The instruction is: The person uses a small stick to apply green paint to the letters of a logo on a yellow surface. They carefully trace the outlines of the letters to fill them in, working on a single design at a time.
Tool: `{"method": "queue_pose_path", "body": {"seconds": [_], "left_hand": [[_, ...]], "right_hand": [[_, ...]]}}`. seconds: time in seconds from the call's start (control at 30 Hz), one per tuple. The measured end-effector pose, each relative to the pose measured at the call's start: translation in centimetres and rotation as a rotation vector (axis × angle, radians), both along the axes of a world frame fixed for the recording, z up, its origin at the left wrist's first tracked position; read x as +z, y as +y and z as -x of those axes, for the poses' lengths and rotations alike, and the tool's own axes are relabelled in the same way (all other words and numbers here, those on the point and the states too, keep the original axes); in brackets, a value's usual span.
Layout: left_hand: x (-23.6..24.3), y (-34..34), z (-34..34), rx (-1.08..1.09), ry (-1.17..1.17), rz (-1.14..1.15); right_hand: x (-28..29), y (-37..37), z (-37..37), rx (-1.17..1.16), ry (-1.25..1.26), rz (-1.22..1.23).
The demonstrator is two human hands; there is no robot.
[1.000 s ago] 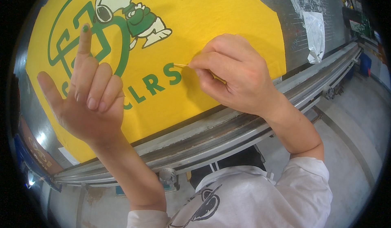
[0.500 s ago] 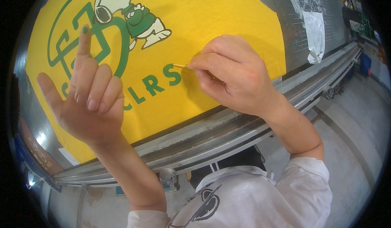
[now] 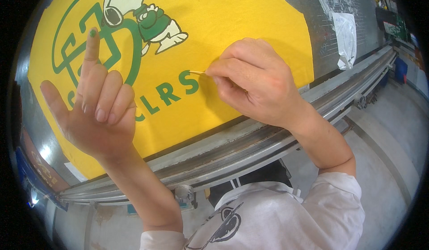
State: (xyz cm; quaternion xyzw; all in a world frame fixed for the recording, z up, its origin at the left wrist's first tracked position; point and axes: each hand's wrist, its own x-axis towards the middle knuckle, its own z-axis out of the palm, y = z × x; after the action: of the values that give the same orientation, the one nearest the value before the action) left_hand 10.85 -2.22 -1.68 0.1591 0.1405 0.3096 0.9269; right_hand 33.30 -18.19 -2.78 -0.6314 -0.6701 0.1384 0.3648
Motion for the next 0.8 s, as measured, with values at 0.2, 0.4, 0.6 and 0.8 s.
{"method": "queue_pose_path", "body": {"seconds": [0.2, 0.4, 0.6, 0.8], "left_hand": [[0.02, 0.0, 0.07, -0.002, -0.004, -0.002], [0.03, 0.0, 0.07, -0.005, -0.009, -0.003], [0.11, 0.0, 0.03, 0.001, 0.002, 0.001], [0.15, 0.03, 0.05, -0.003, 0.006, -0.001]], "right_hand": [[0.22, -0.12, -0.31, 0.039, -0.004, 0.027], [-0.01, -0.03, -0.02, -0.007, 0.0, -0.003], [0.25, -0.22, -0.3, 0.033, -0.008, 0.033], [-0.03, -0.1, -0.02, -0.017, 0.001, -0.001]]}}
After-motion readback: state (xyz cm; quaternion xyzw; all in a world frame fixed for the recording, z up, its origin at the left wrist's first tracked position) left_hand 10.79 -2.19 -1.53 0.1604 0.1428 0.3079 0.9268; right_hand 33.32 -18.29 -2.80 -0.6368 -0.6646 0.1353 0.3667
